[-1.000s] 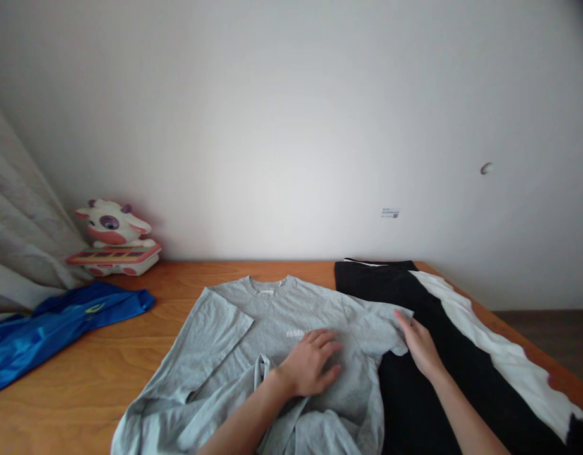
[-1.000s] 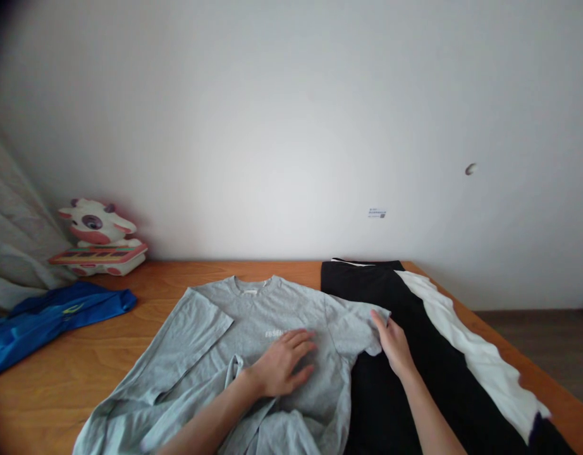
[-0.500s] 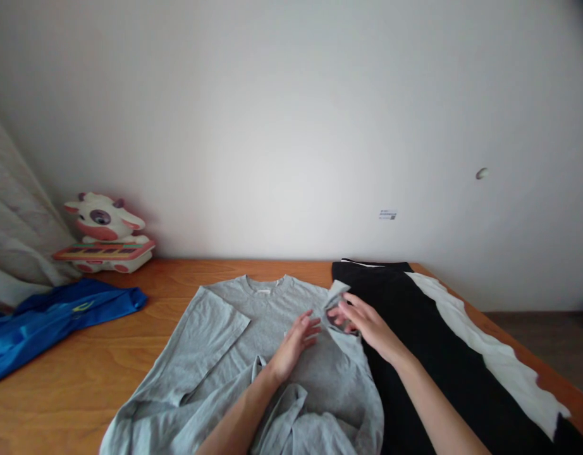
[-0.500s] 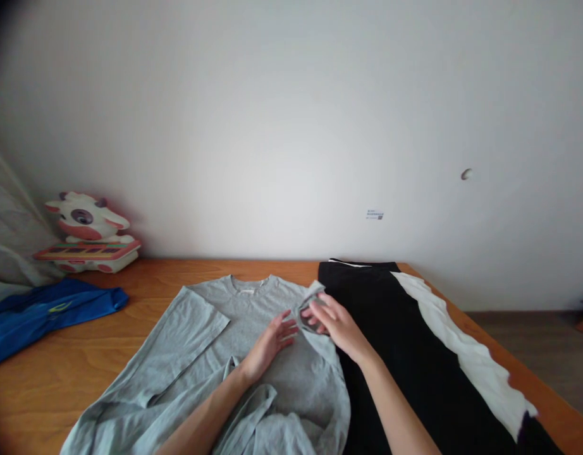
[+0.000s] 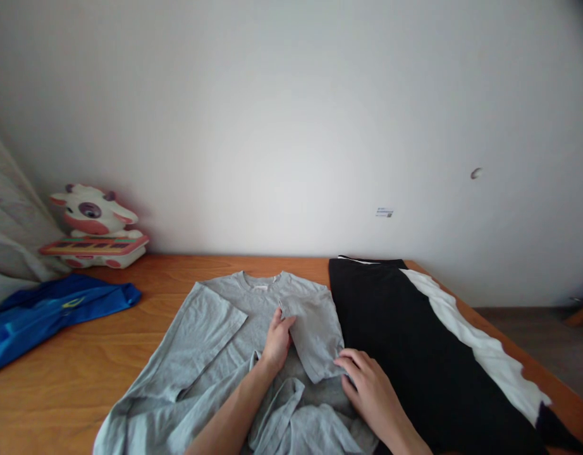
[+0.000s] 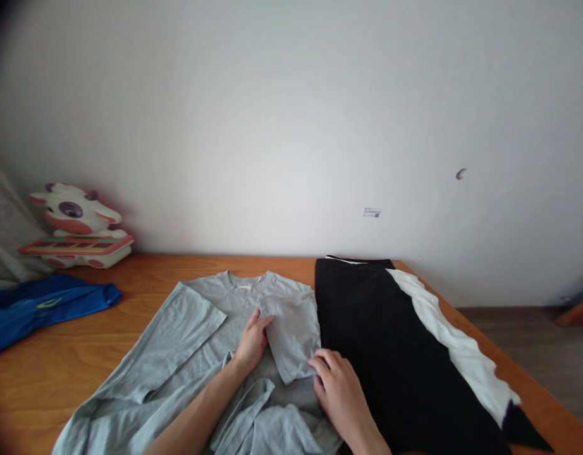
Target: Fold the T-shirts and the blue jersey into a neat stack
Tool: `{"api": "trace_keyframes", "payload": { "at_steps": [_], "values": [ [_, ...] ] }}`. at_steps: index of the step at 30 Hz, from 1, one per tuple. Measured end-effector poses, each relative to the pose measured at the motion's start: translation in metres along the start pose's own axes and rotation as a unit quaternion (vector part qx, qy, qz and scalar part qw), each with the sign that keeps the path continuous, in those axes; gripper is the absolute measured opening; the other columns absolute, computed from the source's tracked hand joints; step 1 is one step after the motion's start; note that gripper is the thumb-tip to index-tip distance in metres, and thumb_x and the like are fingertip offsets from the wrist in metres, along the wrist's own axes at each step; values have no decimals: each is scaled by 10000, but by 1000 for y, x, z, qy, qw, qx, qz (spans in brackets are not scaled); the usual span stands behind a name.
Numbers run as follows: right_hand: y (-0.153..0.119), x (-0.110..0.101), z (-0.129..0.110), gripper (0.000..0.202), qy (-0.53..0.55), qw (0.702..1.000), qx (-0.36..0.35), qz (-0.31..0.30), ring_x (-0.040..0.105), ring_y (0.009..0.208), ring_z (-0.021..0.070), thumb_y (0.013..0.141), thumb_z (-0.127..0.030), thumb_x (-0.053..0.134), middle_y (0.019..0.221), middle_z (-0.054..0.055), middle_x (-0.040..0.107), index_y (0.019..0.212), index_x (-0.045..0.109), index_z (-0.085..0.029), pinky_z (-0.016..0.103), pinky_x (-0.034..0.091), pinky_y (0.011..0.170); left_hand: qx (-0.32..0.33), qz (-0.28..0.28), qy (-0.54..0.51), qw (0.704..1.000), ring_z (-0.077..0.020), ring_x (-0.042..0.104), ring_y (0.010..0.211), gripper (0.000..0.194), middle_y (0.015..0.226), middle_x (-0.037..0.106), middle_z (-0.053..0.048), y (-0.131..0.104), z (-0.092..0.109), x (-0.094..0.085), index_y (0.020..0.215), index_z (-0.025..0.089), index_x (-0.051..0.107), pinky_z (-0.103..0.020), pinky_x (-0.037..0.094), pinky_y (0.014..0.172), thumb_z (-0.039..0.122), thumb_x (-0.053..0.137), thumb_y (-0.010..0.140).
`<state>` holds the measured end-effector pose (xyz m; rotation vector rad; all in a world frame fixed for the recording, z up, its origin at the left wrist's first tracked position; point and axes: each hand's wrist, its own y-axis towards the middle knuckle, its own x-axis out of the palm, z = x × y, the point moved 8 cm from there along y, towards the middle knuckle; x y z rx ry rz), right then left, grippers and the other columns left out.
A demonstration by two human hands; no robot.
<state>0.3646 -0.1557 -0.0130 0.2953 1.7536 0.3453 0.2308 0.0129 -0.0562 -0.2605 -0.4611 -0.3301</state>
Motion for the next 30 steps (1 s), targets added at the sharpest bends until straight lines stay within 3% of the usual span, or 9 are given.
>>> {"api": "trace_keyframes", "payload": {
  "at_steps": [4,6,9,11,13,14,16,23,30],
  "values": [
    [-5,-16,5,340,-14,999,-4,46,684,866,222,866,-53,456,1068,44,688,1022,651,-283,373,548,770,42,36,135,989,-112,520,478,394,667,582,58,1,13,-11,1046,234,532,-204,378,419,527,622,800],
    [-9,-19,9,323,-17,998,2,65,681,882,229,868,-68,464,1066,52,680,1033,641,-281,376,547,774,52,42,161,985,-100,428,414,368,598,502,94,2,18,-16,1035,241,506,-198,317,387,510,613,809],
    [-14,-16,9,307,-29,997,0,71,670,918,248,842,-90,514,1066,62,669,1057,631,-275,390,551,786,70,41,222,972,-115,430,423,312,558,450,111,1,29,-22,1060,242,506,-205,322,432,374,624,803],
    [-15,-13,5,315,-37,997,-11,67,662,955,258,841,-107,546,1095,71,663,1094,627,-276,404,546,810,113,32,355,927,-141,507,486,332,559,453,102,-2,42,-22,1131,235,522,-220,350,512,272,603,811],
    [-14,-10,-1,290,-40,998,-30,47,655,967,256,857,-113,569,1096,66,663,1084,634,-281,409,535,828,146,17,521,841,-173,593,572,361,595,513,73,-6,52,-19,1209,235,533,-239,359,583,224,552,848],
    [-14,-8,-5,264,-38,998,-40,30,653,956,250,866,-110,576,1074,57,667,1055,640,-282,404,528,829,146,11,584,798,-187,629,615,353,621,557,53,-7,54,-19,1222,238,547,-247,359,605,218,525,870],
    [-12,-5,-10,212,-31,998,-55,-5,647,918,233,880,-100,586,1002,34,674,979,646,-276,387,516,819,121,5,644,755,-206,670,671,304,660,627,18,-6,54,-24,1177,240,603,-254,361,623,214,497,893],
    [0,-14,-26,276,-6,996,-74,-42,626,923,228,852,-97,649,1000,18,675,1050,664,-288,373,492,836,115,-2,652,750,-209,710,804,209,849,741,-38,1,49,-28,1017,237,681,-263,422,699,215,499,917],
    [4,-12,-34,80,94,984,-72,-132,615,898,189,907,-190,655,952,10,674,923,693,-258,311,473,797,148,3,658,739,-251,671,1015,237,1080,711,-97,-2,55,-24,1058,214,661,-345,474,903,149,467,937]
  ]
}}
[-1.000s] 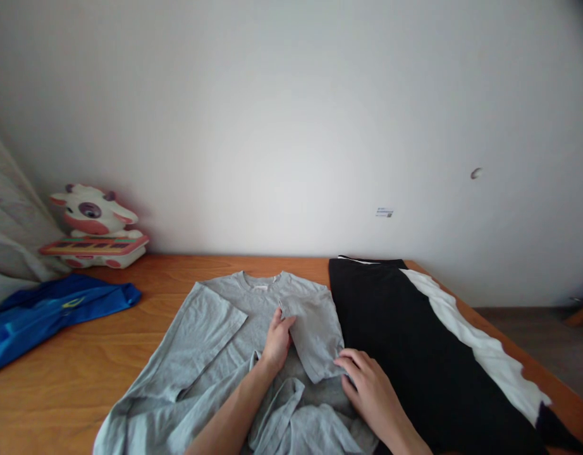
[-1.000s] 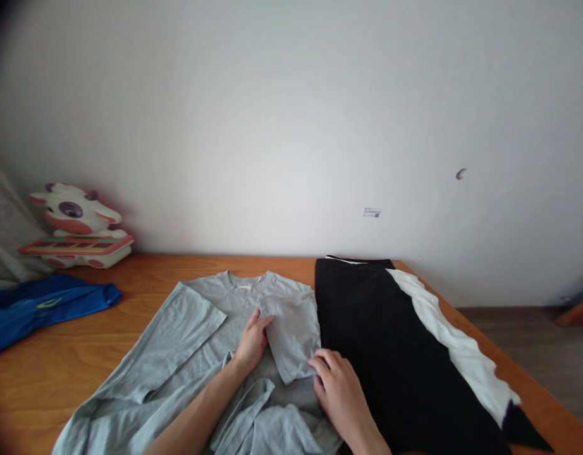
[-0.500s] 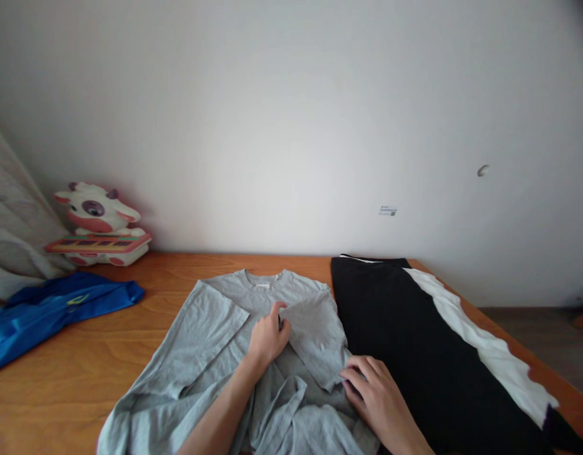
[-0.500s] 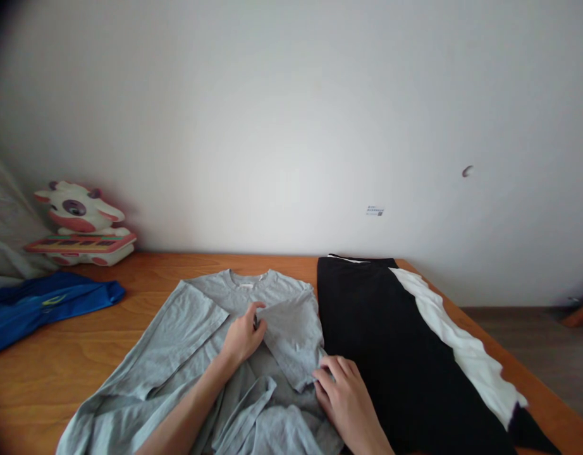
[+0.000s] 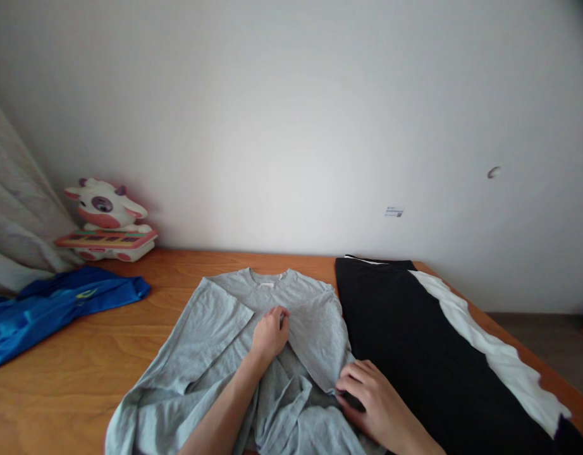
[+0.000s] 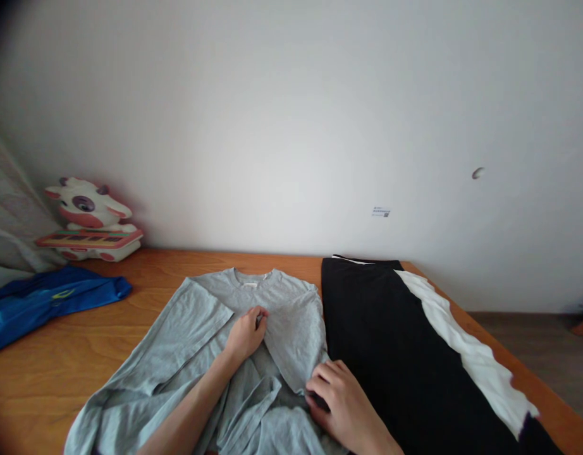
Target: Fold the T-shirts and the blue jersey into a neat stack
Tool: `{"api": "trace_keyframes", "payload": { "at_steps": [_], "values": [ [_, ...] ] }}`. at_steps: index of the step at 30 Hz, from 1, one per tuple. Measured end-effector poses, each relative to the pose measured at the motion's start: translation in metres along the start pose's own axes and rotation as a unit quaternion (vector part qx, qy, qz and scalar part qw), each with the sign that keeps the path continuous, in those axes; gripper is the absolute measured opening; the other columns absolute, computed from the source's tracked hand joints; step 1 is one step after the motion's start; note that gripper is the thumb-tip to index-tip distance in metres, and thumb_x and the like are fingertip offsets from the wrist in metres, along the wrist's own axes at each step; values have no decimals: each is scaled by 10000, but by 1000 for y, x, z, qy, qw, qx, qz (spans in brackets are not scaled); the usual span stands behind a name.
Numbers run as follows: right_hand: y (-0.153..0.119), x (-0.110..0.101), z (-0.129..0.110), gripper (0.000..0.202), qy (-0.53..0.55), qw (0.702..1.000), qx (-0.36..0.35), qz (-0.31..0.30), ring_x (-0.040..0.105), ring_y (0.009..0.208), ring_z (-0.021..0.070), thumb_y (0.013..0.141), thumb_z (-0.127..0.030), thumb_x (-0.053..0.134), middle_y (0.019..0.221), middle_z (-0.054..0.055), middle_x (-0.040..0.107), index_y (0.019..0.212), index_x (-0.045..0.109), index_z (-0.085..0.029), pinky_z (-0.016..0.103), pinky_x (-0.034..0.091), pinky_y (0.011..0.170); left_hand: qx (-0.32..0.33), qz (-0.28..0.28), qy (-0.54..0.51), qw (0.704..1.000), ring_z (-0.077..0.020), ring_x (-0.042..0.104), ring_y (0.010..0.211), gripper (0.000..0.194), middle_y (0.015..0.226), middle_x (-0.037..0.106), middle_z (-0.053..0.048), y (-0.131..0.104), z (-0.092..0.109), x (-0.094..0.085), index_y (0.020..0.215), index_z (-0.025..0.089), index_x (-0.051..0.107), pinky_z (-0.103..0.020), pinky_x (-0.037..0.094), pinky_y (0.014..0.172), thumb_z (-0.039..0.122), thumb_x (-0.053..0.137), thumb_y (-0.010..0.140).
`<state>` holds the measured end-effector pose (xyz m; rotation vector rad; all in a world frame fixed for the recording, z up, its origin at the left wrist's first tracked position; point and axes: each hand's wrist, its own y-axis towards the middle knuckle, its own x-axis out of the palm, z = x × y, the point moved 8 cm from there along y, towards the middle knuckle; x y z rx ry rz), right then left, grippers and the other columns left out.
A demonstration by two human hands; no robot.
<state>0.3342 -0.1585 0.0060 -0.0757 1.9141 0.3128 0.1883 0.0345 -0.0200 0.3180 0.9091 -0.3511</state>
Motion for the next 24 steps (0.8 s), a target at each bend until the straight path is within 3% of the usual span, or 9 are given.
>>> {"api": "trace_keyframes", "payload": {
  "at_steps": [2,4,7,9,12,15,18,21,24],
  "values": [
    [3,-2,0,56,18,1000,7,-21,623,883,182,931,-282,659,935,3,679,907,707,-265,306,476,797,50,15,12,999,-278,606,1139,262,1176,669,-117,-4,13,-3,1096,212,661,-401,448,1003,127,491,917],
    [10,-6,2,164,30,999,21,-23,635,858,176,972,-346,606,903,-2,683,873,706,-263,303,481,797,148,7,15,989,-290,555,1207,298,1261,630,-117,-14,35,0,1161,229,650,-441,433,1052,140,521,908],
    [28,-13,12,292,42,998,47,21,655,854,176,1038,-336,451,900,17,688,876,677,-248,306,498,801,305,-72,8,950,-306,528,1270,347,1377,591,-112,-36,67,19,1270,258,619,-476,431,1077,269,575,927],
    [42,-16,25,291,50,994,65,72,667,919,191,1044,-306,395,966,44,699,960,667,-243,318,517,836,353,-128,5,927,-335,504,1327,460,1444,559,-134,-48,76,31,1354,251,585,-505,402,1112,373,622,912],
    [67,-11,52,271,14,989,99,113,656,1053,219,1011,-240,404,1110,81,700,1129,646,-222,355,518,934,350,-160,-5,923,-392,454,1395,703,1512,506,-184,-50,74,38,1445,229,530,-567,311,1173,519,709,831],
    [99,0,79,345,-70,983,154,68,619,1159,216,973,-164,427,1250,102,658,1272,597,-191,341,485,1002,334,-164,-9,928,-416,383,1451,863,1572,442,-178,-47,68,40,1479,258,503,-608,201,1211,682,711,757],
    [128,-3,99,434,-116,974,192,39,614,1159,222,949,-107,433,1287,141,619,1365,547,-156,317,489,949,337,-176,21,925,-390,312,1497,918,1628,359,-156,-47,65,43,1525,266,439,-597,158,1228,794,579,788],
    [150,-11,111,426,-148,968,201,14,619,1105,236,910,-70,477,1269,145,601,1301,609,-176,299,490,841,339,-181,44,922,-376,290,1511,940,1643,331,-156,-49,65,42,1544,262,408,-587,157,1232,838,496,807],
    [165,-15,119,278,-171,965,200,-15,616,1061,218,898,-85,527,1209,109,614,1074,705,-206,269,464,787,335,-179,35,924,-367,292,1513,921,1634,350,-155,-50,66,37,1535,265,426,-580,156,1235,845,466,820]
  ]
}}
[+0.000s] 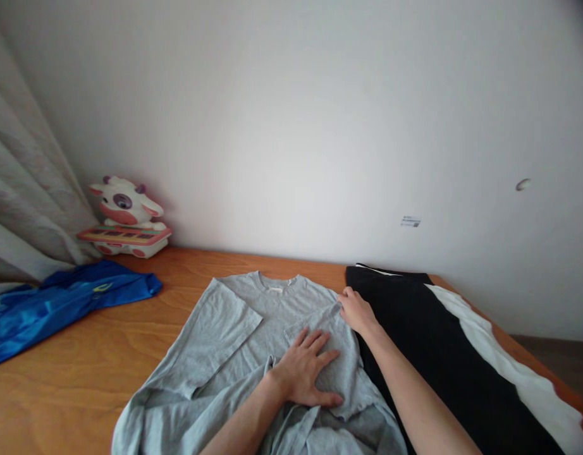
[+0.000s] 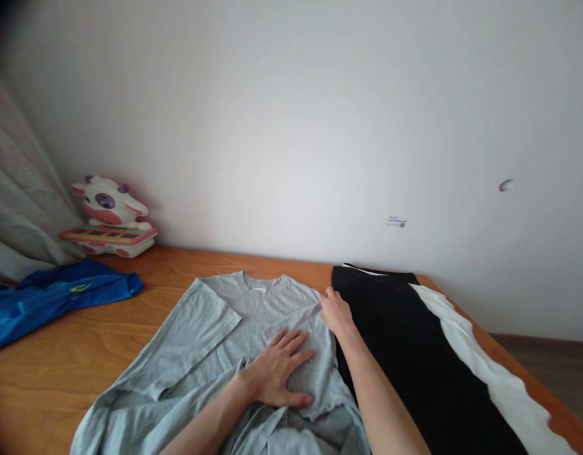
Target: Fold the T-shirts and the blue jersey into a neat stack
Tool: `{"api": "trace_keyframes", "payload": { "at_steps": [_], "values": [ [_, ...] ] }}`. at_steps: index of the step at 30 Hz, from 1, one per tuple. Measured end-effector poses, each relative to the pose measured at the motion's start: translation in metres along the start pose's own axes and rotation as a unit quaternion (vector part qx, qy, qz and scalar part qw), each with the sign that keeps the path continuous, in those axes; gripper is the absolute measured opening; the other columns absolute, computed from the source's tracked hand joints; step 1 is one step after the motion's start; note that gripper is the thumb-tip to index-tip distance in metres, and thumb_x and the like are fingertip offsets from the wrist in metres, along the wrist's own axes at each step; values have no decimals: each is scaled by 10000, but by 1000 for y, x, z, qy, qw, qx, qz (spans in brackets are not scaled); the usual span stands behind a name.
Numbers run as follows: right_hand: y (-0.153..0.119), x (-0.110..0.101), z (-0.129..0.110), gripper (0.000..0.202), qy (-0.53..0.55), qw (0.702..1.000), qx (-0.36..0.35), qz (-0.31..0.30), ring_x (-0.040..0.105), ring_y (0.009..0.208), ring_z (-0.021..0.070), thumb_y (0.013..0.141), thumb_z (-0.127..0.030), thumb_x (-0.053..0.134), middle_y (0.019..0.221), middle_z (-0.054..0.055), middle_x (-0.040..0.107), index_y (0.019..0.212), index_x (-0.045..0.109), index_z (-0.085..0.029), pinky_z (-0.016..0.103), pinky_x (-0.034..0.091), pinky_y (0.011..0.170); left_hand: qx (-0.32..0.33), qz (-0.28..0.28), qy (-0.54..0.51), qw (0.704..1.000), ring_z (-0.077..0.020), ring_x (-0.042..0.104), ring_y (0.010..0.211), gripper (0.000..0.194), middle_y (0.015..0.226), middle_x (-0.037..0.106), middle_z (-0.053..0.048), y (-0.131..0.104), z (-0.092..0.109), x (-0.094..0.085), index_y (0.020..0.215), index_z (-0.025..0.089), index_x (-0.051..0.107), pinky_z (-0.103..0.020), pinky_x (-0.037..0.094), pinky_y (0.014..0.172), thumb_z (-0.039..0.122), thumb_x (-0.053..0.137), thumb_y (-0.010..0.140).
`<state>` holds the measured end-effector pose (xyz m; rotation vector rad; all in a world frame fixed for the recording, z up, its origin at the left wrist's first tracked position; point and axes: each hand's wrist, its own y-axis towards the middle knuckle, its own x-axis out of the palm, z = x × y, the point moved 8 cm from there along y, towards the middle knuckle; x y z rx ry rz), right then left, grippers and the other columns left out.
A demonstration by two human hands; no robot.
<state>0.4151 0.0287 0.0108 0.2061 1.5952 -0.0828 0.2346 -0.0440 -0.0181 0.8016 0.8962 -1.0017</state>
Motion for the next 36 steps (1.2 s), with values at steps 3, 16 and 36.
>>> {"api": "trace_keyframes", "payload": {
  "at_steps": [3,16,36],
  "values": [
    [11,0,-1,187,-12,1000,9,1,621,1011,192,944,-170,531,1151,89,621,1013,702,-205,260,451,793,1,1,-6,1000,-368,287,1515,908,1632,358,-146,-2,4,-2,1533,282,426,-613,123,1231,846,458,822],
    [4,26,-10,338,-26,998,50,13,622,1081,236,969,-107,421,1215,133,633,1247,603,-166,301,446,803,-344,167,-2,924,-272,670,1059,282,1127,700,-123,-19,-88,-37,1171,181,654,-368,502,905,198,579,899],
    [-60,57,-44,614,21,997,76,24,288,1510,302,1020,-485,359,1633,171,335,1544,408,-168,480,213,1193,-135,101,70,983,-286,536,1322,381,1442,582,-129,-7,-54,-23,1348,191,587,-468,431,1116,272,512,983]
  ]
}}
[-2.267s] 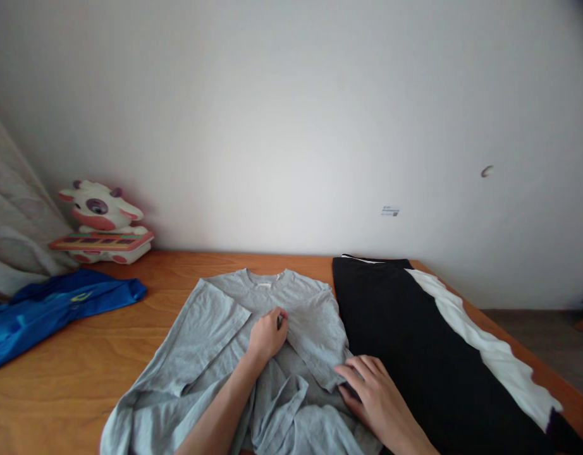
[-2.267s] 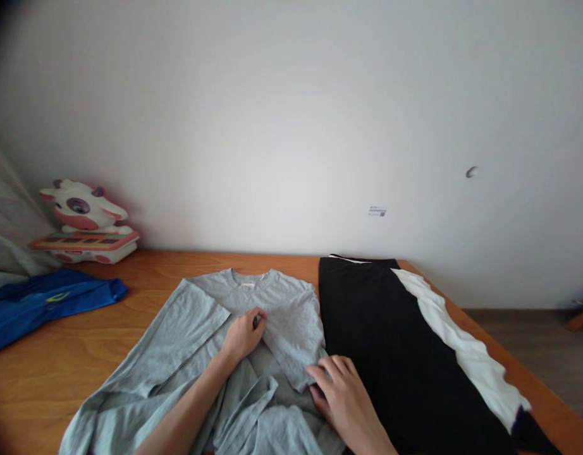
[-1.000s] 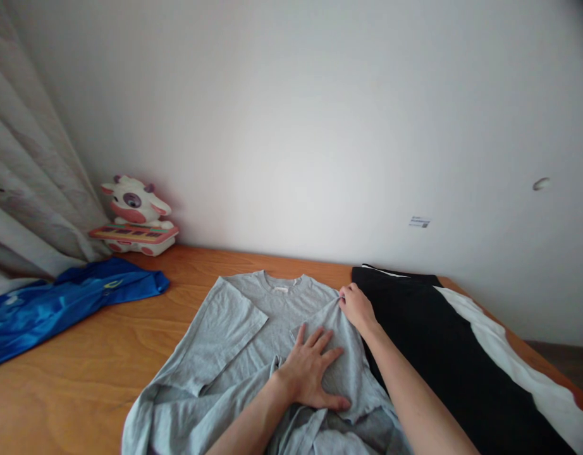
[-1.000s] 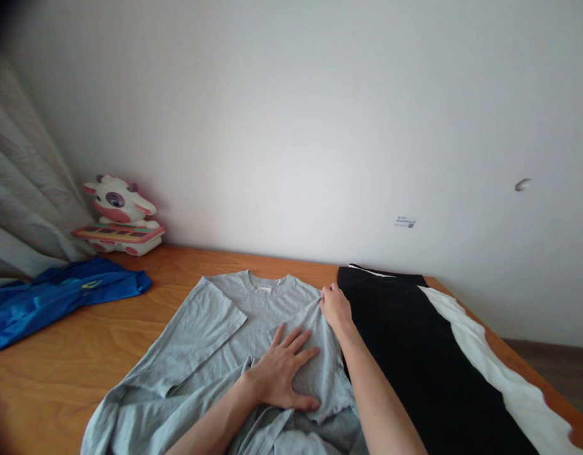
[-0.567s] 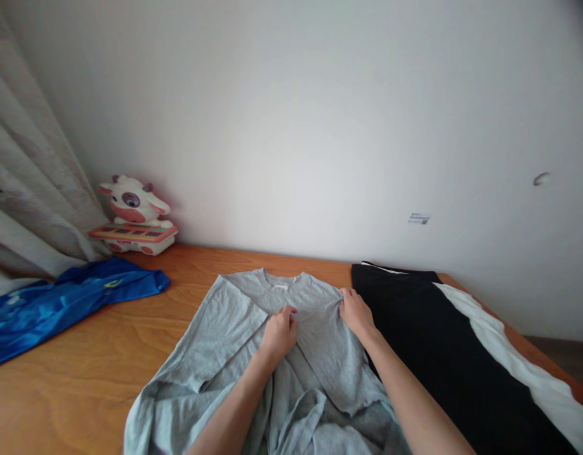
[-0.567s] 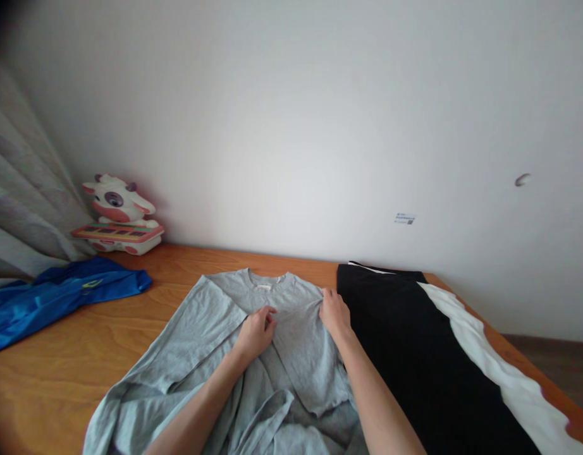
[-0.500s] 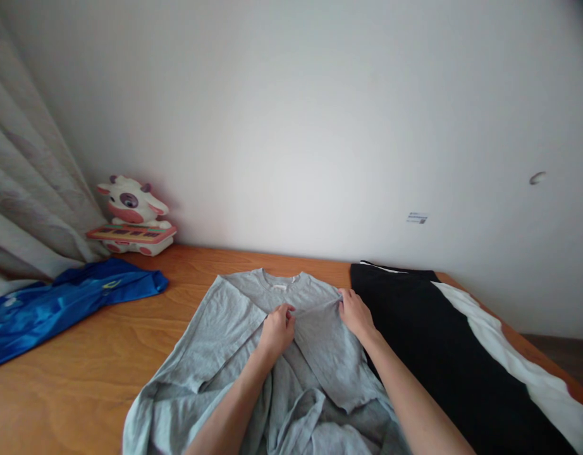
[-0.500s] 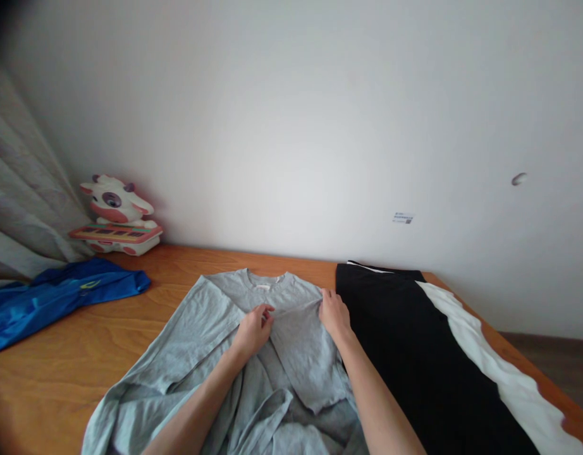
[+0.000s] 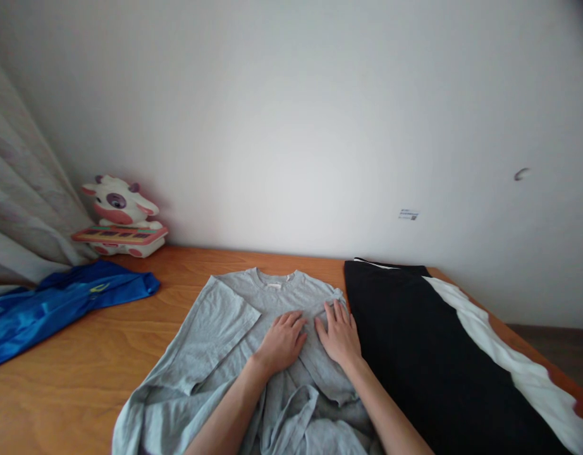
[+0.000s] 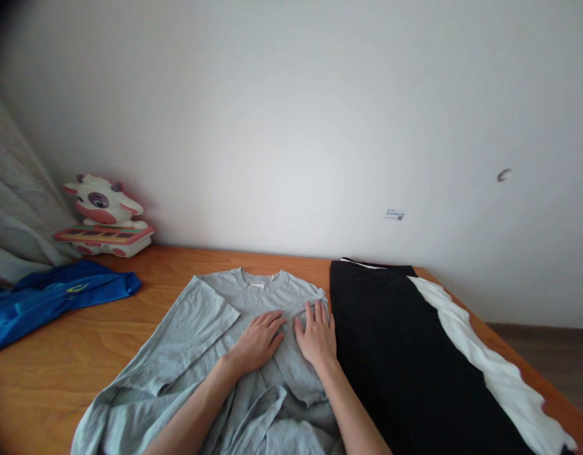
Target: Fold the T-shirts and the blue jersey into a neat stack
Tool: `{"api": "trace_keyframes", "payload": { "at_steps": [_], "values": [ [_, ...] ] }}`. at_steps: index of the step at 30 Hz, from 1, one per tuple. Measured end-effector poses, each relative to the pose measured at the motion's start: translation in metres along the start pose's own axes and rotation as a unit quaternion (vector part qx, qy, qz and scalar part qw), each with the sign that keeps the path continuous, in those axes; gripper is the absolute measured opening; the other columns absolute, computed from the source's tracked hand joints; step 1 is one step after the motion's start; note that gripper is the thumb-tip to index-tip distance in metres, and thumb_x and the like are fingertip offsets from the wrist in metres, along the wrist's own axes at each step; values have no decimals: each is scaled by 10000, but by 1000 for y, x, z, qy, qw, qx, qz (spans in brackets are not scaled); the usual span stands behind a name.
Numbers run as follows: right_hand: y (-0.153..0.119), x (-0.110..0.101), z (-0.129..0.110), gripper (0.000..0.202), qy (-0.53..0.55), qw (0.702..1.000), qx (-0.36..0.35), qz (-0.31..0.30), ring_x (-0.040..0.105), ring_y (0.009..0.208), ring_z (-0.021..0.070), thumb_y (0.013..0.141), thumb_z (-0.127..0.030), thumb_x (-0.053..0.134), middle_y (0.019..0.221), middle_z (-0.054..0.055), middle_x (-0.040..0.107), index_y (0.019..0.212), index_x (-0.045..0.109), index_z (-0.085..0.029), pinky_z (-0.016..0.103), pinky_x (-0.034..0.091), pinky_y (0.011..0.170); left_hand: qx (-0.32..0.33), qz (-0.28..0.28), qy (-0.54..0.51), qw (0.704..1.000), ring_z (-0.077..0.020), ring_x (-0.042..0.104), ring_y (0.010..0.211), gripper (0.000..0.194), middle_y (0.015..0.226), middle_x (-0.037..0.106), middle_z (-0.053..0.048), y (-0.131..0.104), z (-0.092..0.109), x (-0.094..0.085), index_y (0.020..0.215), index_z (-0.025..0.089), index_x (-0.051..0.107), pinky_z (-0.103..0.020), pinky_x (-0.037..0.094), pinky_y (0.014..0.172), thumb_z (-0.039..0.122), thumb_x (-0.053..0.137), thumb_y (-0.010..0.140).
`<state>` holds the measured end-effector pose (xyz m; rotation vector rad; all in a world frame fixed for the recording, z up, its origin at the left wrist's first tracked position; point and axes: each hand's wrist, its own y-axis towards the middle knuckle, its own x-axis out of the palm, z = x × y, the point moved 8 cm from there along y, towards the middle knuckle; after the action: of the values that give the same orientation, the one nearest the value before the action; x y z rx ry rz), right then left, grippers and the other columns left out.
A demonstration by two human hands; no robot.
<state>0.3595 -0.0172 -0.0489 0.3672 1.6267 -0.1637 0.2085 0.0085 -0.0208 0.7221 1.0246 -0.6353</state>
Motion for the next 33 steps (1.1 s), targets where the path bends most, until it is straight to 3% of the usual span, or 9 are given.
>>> {"api": "trace_keyframes", "payload": {
  "at_steps": [5,8,12,15,18,21,25,29,33],
  "values": [
    [18,-4,-2,606,10,998,11,-59,305,1499,339,1013,-529,355,1643,149,322,1547,416,-249,531,262,1148,-36,5,25,999,-340,431,1429,429,1540,495,-146,-4,-9,4,1393,224,582,-579,313,1177,350,488,994],
    [29,-10,-9,574,12,999,35,-39,399,1435,360,1023,-488,325,1584,190,416,1496,493,-209,551,323,1095,-62,-5,21,998,-382,369,1467,487,1575,450,-156,-6,-10,4,1447,236,542,-650,256,1179,396,481,992],
    [30,-5,-22,552,15,999,25,21,346,1469,306,1026,-442,342,1595,171,405,1488,491,-180,495,276,1146,-72,-11,-4,997,-381,331,1492,532,1591,428,-153,-7,-11,5,1484,241,499,-658,234,1187,412,504,980],
    [27,0,-23,569,21,998,12,62,354,1464,311,1011,-463,399,1569,183,438,1470,502,-143,464,262,1162,-89,17,-49,995,-336,403,1459,459,1532,512,-136,-2,-19,2,1418,228,557,-610,262,1200,386,483,994],
    [25,-5,-17,567,49,993,3,111,391,1430,327,1002,-442,430,1539,230,443,1432,508,-81,448,300,1135,-117,93,-118,982,-240,576,1301,357,1350,654,-120,3,-35,-9,1286,195,628,-437,407,1150,295,435,1003],
    [22,-15,-17,407,92,986,-28,136,545,1251,287,1009,-358,413,1337,208,602,1255,609,-99,392,385,1047,-145,148,-131,969,-214,615,1234,328,1270,679,-116,4,-50,-16,1238,183,634,-364,475,1080,241,435,983],
    [14,-20,-29,253,99,986,-68,113,632,980,220,988,-242,421,1003,94,702,962,667,-191,313,434,920,-159,146,-95,972,-292,549,1323,333,1351,638,-156,1,-55,-11,1221,153,656,-473,391,1155,221,548,914],
    [-2,-15,-44,295,81,989,-65,102,606,1159,250,971,-213,428,1229,138,682,1142,662,-157,347,411,1013,-147,119,-57,980,-311,499,1376,315,1416,604,-150,0,-51,-4,1196,169,680,-538,317,1190,223,568,906],
    [-13,-3,-48,463,41,996,-25,73,411,1436,321,997,-360,437,1561,160,456,1392,576,-162,453,277,1173,-140,130,-61,980,-279,577,1277,266,1311,663,-142,1,-49,-8,1099,173,692,-489,402,1132,151,556,872]
  ]
}}
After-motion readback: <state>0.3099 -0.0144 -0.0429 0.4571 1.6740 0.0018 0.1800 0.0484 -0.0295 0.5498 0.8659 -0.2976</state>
